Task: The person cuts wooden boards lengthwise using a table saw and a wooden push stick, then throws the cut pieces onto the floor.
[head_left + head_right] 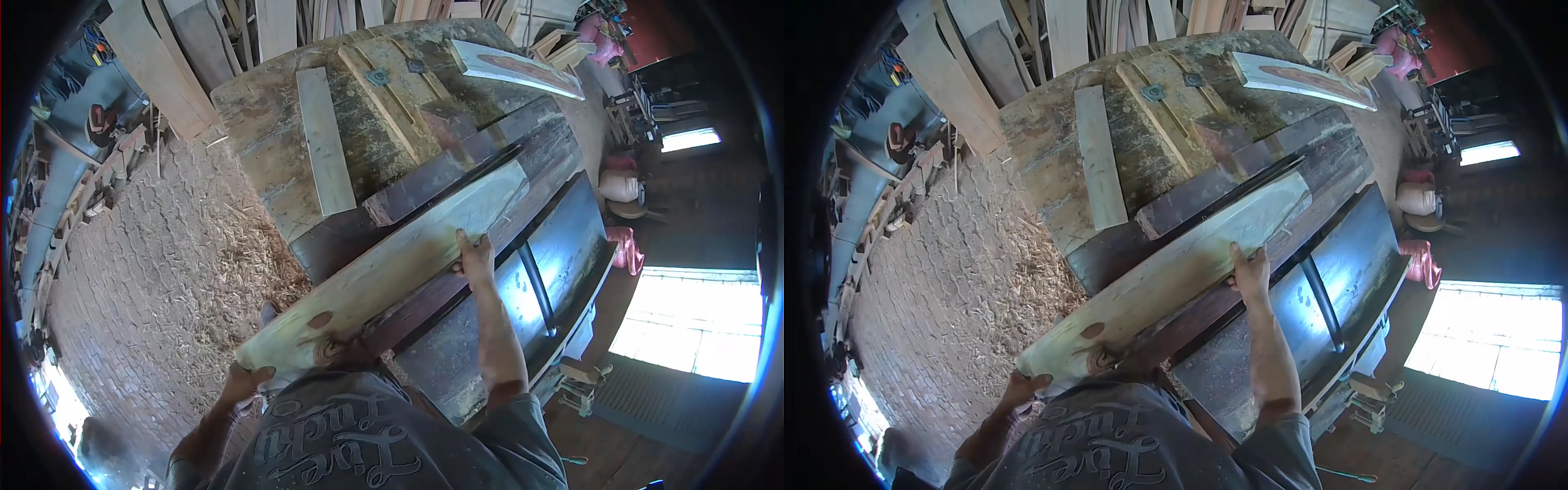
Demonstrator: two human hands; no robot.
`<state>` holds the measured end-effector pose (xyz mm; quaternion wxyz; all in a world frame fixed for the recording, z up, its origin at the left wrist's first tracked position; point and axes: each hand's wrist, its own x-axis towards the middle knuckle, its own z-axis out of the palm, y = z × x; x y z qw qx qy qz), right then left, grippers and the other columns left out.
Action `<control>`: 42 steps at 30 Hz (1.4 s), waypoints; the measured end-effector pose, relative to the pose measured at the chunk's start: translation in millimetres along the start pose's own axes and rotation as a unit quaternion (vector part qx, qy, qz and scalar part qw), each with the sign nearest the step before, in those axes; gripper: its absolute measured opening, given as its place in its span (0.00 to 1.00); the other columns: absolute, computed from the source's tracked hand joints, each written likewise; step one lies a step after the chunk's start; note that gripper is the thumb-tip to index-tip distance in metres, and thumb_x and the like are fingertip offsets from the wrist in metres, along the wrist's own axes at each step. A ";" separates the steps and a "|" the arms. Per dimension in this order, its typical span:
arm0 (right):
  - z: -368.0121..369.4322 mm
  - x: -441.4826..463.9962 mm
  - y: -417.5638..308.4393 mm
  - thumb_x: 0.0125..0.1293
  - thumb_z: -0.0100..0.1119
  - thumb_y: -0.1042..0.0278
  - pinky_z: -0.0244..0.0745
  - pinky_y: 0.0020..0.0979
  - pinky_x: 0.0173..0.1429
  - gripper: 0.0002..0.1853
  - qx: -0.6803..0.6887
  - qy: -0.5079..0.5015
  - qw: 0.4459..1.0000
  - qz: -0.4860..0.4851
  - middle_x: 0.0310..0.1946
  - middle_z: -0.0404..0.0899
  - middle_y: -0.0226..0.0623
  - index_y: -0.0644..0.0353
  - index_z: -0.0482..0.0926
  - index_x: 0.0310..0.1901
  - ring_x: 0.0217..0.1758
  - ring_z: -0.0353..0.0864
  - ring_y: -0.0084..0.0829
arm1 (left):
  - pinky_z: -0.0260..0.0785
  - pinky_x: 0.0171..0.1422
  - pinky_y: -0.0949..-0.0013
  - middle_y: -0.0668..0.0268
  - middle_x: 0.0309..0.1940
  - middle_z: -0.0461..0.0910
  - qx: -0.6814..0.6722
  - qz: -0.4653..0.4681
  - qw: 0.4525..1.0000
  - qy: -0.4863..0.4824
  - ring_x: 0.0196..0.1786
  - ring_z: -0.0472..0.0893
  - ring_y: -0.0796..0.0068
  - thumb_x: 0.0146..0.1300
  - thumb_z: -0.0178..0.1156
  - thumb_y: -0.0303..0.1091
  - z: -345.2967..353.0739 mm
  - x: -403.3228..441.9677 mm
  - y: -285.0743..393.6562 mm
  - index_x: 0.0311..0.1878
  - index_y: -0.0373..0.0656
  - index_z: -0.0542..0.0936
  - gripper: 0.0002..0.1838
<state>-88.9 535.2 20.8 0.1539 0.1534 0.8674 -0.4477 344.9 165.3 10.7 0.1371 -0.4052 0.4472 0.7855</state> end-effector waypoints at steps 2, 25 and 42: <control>-4.5 2.7 -0.1 0.75 0.71 0.45 0.73 0.29 0.18 0.27 0.007 0.000 1.000 -0.004 0.25 0.80 0.34 0.62 0.77 0.56 0.17 0.80 0.27 | 0.79 0.61 0.64 0.62 0.59 0.88 0.027 0.025 0.999 -0.010 0.56 0.87 0.70 0.64 0.79 0.29 2.2 5.1 -2.1 0.72 0.36 0.79 0.33; 51.1 -86.9 51.8 0.62 0.81 0.49 0.79 0.46 0.72 0.69 -0.034 -0.058 0.994 -0.086 0.64 0.81 0.71 0.76 0.36 0.85 0.69 0.84 0.60 | 0.76 0.72 0.59 0.59 0.65 0.84 -0.008 -0.028 1.000 -0.003 0.64 0.84 0.66 0.64 0.76 0.25 45.8 31.2 5.3 0.78 0.37 0.72 0.39; 4.4 -21.5 29.5 0.65 0.79 0.61 0.81 0.43 0.69 0.57 0.047 -0.065 0.991 -0.108 0.64 0.82 0.61 0.69 0.48 0.84 0.65 0.86 0.50 | 0.78 0.69 0.60 0.58 0.64 0.85 -0.012 -0.021 0.999 -0.025 0.62 0.85 0.65 0.67 0.74 0.24 97.9 62.4 18.7 0.75 0.35 0.73 0.35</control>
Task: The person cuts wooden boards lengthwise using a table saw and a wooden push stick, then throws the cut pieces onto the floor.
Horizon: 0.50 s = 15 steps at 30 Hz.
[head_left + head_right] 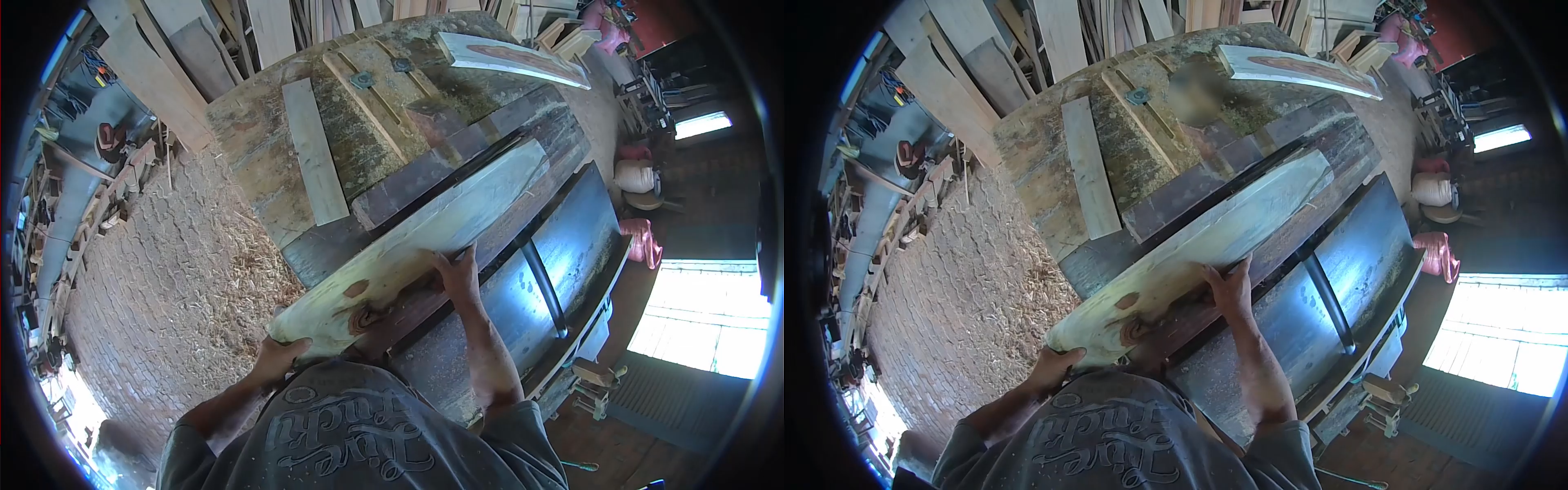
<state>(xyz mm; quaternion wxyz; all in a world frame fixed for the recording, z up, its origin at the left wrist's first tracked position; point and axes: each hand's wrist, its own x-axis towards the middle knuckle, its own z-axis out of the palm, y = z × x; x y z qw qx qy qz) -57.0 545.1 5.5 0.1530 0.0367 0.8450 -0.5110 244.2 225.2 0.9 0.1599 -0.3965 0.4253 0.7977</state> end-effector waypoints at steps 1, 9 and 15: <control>-2.8 2.1 -3.8 0.66 0.79 0.62 0.81 0.43 0.68 0.56 0.014 -0.009 0.999 0.036 0.63 0.82 0.61 0.69 0.48 0.84 0.64 0.86 0.49 | 0.78 0.68 0.60 0.58 0.64 0.85 0.005 0.023 1.000 0.001 0.61 0.86 0.65 0.67 0.74 0.25 4.0 3.4 -1.7 0.74 0.35 0.74 0.33; -20.9 30.5 13.9 0.67 0.78 0.64 0.86 0.40 0.58 0.51 0.040 -0.010 0.999 0.009 0.60 0.83 0.58 0.66 0.52 0.82 0.60 0.87 0.46 | 0.80 0.64 0.61 0.58 0.57 0.88 0.046 0.038 0.998 0.020 0.56 0.87 0.67 0.67 0.75 0.26 30.7 19.9 4.2 0.70 0.33 0.78 0.29; -30.9 43.7 1.8 0.69 0.77 0.60 0.86 0.36 0.30 0.44 0.090 -0.006 0.996 0.009 0.43 0.84 0.47 0.60 0.58 0.77 0.35 0.87 0.36 | 0.81 0.62 0.60 0.59 0.58 0.88 0.007 0.032 0.999 0.001 0.56 0.88 0.66 0.67 0.74 0.25 59.7 22.9 18.5 0.68 0.34 0.80 0.27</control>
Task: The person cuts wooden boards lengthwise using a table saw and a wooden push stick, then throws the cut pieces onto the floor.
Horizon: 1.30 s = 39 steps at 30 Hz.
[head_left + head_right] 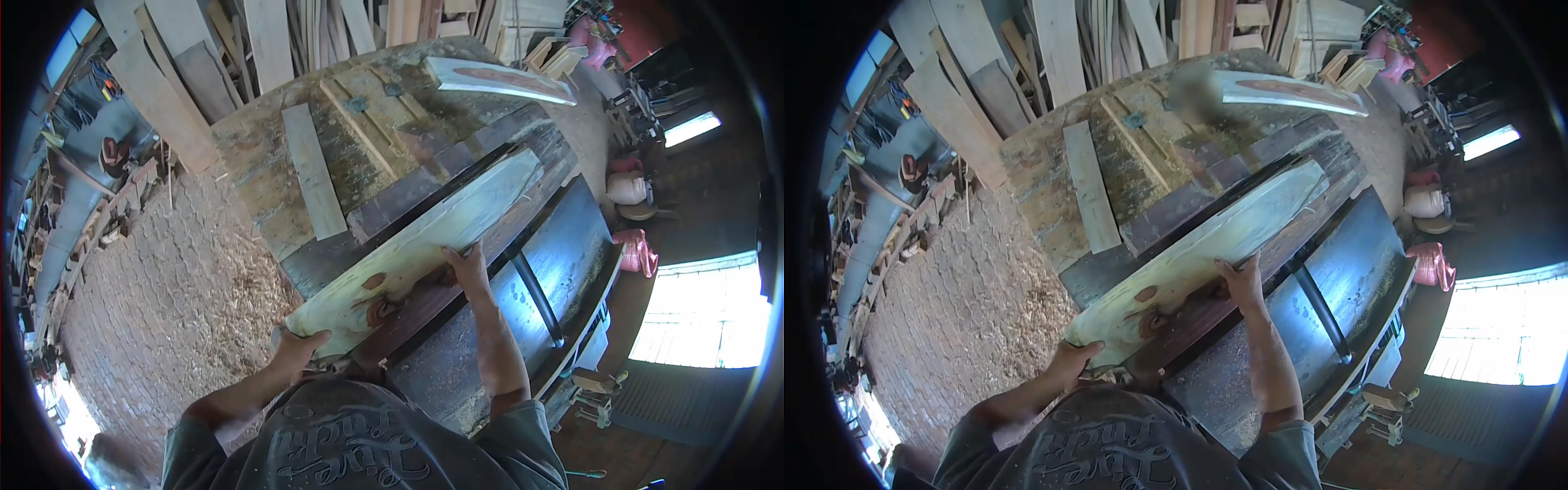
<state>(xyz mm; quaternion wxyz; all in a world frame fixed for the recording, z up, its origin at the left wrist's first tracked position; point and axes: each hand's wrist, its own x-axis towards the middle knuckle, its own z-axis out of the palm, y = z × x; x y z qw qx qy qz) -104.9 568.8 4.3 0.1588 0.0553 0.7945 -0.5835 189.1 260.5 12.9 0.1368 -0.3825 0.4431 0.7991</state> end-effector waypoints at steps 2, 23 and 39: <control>-2.9 -5.3 -10.9 0.71 0.76 0.58 0.81 0.34 0.20 0.38 -0.023 0.025 0.999 0.008 0.35 0.82 0.41 0.59 0.63 0.73 0.24 0.85 0.32 | 0.81 0.62 0.60 0.59 0.58 0.88 0.003 0.027 1.000 0.009 0.57 0.88 0.66 0.68 0.74 0.25 -0.5 8.2 -13.0 0.68 0.34 0.80 0.26; 120.5 -150.8 20.9 0.58 0.83 0.47 0.82 0.49 0.64 0.70 -0.181 0.083 0.980 0.022 0.58 0.85 0.66 0.66 0.39 0.87 0.62 0.87 0.61 | 0.86 0.30 0.56 0.46 0.31 0.85 0.167 -0.216 0.960 -0.057 0.27 0.88 0.54 0.78 0.63 0.55 -21.1 -3.8 10.7 0.62 0.21 0.74 0.36; 93.9 -113.1 0.5 0.62 0.83 0.61 0.80 0.40 0.67 0.60 -0.102 0.067 0.992 0.033 0.62 0.83 0.55 0.66 0.49 0.85 0.63 0.85 0.44 | 0.82 0.28 0.56 0.43 0.30 0.87 0.245 -0.229 0.940 -0.056 0.28 0.91 0.54 0.80 0.59 0.60 27.9 19.8 30.7 0.58 0.21 0.78 0.39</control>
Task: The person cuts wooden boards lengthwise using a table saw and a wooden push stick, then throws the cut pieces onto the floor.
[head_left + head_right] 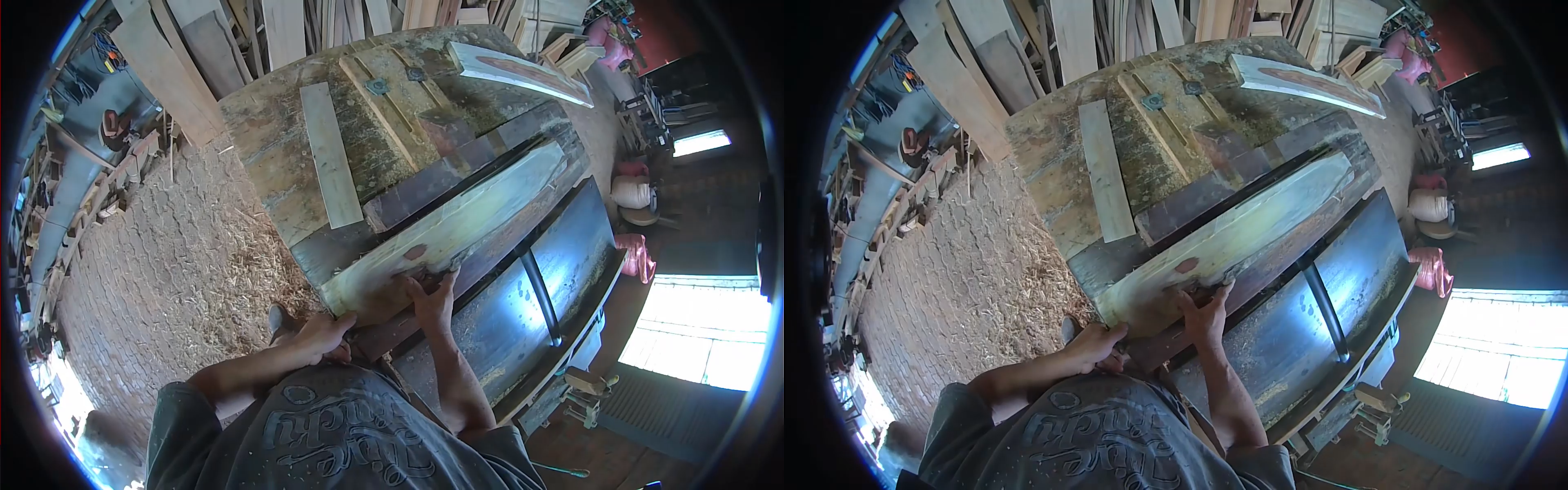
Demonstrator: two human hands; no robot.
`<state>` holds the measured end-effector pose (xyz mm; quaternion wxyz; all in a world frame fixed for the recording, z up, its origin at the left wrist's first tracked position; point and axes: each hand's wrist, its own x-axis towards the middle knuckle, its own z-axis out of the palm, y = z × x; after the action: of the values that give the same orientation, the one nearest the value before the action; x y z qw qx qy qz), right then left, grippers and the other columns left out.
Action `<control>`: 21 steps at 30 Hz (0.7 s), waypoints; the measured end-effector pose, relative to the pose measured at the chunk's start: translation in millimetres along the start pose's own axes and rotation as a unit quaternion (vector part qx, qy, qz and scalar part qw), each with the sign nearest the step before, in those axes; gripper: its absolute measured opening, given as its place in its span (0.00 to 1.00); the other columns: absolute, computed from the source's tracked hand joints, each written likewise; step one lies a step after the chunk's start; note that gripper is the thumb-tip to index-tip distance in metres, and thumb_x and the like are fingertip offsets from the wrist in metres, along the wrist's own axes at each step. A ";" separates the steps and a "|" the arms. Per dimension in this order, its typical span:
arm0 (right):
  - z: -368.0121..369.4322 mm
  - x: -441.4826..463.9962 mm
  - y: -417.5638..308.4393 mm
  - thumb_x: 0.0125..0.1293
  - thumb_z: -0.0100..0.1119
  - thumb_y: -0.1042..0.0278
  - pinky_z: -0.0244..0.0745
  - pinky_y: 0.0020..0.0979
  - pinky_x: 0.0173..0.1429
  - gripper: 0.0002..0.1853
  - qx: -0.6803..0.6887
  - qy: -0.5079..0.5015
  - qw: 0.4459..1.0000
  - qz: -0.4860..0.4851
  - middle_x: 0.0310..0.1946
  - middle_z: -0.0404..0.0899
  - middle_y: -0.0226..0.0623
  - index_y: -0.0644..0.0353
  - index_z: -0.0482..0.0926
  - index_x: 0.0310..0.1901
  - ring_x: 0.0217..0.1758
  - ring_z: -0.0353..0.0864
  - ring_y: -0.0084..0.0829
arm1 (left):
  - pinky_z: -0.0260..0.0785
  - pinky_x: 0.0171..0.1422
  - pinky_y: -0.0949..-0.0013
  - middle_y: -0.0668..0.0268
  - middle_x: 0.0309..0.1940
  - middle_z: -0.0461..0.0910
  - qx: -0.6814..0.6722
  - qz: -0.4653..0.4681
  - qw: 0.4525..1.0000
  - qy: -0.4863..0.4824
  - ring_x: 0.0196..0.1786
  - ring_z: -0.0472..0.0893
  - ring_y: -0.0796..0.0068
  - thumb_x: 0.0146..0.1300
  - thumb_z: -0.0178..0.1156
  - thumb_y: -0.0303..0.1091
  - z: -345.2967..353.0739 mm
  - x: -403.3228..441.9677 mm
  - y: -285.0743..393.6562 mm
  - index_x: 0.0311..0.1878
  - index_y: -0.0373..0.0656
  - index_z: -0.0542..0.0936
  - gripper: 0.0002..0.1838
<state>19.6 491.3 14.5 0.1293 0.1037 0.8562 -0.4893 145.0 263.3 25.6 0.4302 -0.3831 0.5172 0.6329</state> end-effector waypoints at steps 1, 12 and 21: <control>-2.1 1.8 -0.9 0.62 0.83 0.61 0.79 0.41 0.68 0.60 -0.014 0.008 1.000 -0.010 0.63 0.82 0.55 0.66 0.49 0.85 0.64 0.85 0.45 | 0.82 0.28 0.56 0.43 0.30 0.87 -0.018 0.013 1.000 0.011 0.28 0.91 0.53 0.80 0.59 0.60 4.7 -2.2 3.1 0.58 0.20 0.78 0.39; -22.9 35.4 4.9 0.60 0.82 0.58 0.78 0.41 0.70 0.60 -0.026 0.015 0.999 -0.016 0.64 0.82 0.58 0.68 0.50 0.84 0.65 0.84 0.46 | 0.82 0.24 0.54 0.53 0.28 0.83 -0.044 0.036 0.998 0.014 0.25 0.88 0.57 0.78 0.62 0.59 31.2 10.5 29.6 0.62 0.35 0.76 0.31; -39.7 57.9 7.3 0.60 0.82 0.55 0.79 0.41 0.69 0.59 -0.015 0.025 0.998 -0.059 0.63 0.83 0.58 0.73 0.52 0.82 0.64 0.85 0.47 | 0.81 0.23 0.57 0.53 0.29 0.83 -0.044 0.044 0.997 0.038 0.24 0.87 0.60 0.80 0.59 0.58 54.5 15.8 53.0 0.65 0.33 0.75 0.33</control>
<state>-37.7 532.3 9.3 0.0804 0.0626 0.8712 -0.4803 87.7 314.3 37.5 0.3646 -0.4030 0.5210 0.6582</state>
